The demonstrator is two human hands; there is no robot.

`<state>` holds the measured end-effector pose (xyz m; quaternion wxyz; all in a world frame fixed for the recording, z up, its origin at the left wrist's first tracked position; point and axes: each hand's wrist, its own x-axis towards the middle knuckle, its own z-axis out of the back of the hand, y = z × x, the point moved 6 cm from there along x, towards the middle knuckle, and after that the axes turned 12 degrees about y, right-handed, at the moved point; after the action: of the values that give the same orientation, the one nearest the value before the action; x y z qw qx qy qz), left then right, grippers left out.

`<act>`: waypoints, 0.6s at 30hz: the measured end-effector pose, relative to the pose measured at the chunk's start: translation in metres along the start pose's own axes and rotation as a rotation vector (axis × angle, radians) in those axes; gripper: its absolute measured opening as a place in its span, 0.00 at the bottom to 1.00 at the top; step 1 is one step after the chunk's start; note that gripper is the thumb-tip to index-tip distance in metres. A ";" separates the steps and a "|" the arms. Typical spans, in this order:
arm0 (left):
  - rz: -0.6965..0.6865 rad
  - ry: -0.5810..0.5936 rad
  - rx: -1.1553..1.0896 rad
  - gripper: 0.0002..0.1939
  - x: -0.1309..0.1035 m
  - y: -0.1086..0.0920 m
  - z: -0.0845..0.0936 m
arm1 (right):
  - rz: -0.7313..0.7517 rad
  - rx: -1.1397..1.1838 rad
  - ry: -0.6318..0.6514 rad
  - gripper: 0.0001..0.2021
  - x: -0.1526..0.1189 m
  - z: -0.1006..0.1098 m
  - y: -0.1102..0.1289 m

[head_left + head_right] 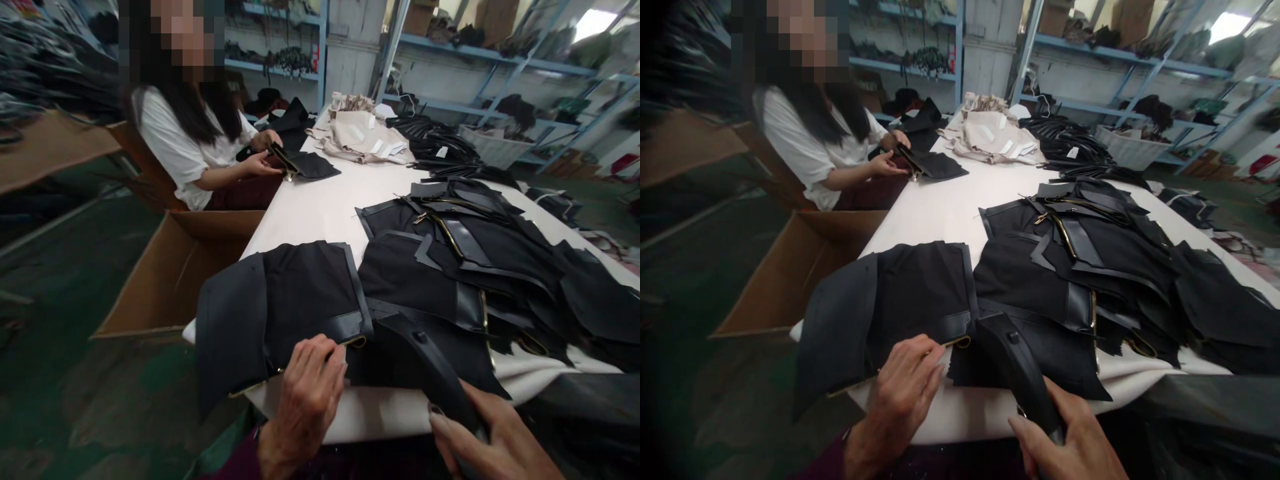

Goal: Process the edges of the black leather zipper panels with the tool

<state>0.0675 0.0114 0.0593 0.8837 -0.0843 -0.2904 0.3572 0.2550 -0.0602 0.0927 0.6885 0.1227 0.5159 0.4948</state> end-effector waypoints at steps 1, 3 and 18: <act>0.025 0.024 0.012 0.12 0.000 0.001 -0.008 | 0.000 0.024 0.040 0.13 0.005 -0.001 0.003; 0.064 0.044 0.034 0.14 -0.002 0.009 -0.017 | 0.010 0.041 0.071 0.12 0.015 -0.002 0.008; 0.046 0.079 -0.061 0.16 -0.009 0.031 -0.025 | 0.010 -0.094 -0.021 0.16 0.029 0.021 0.036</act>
<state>0.0588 0.0296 0.0236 0.8832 -0.1317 -0.2640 0.3646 0.2522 -0.0124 0.1091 0.6964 0.0977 0.4842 0.5206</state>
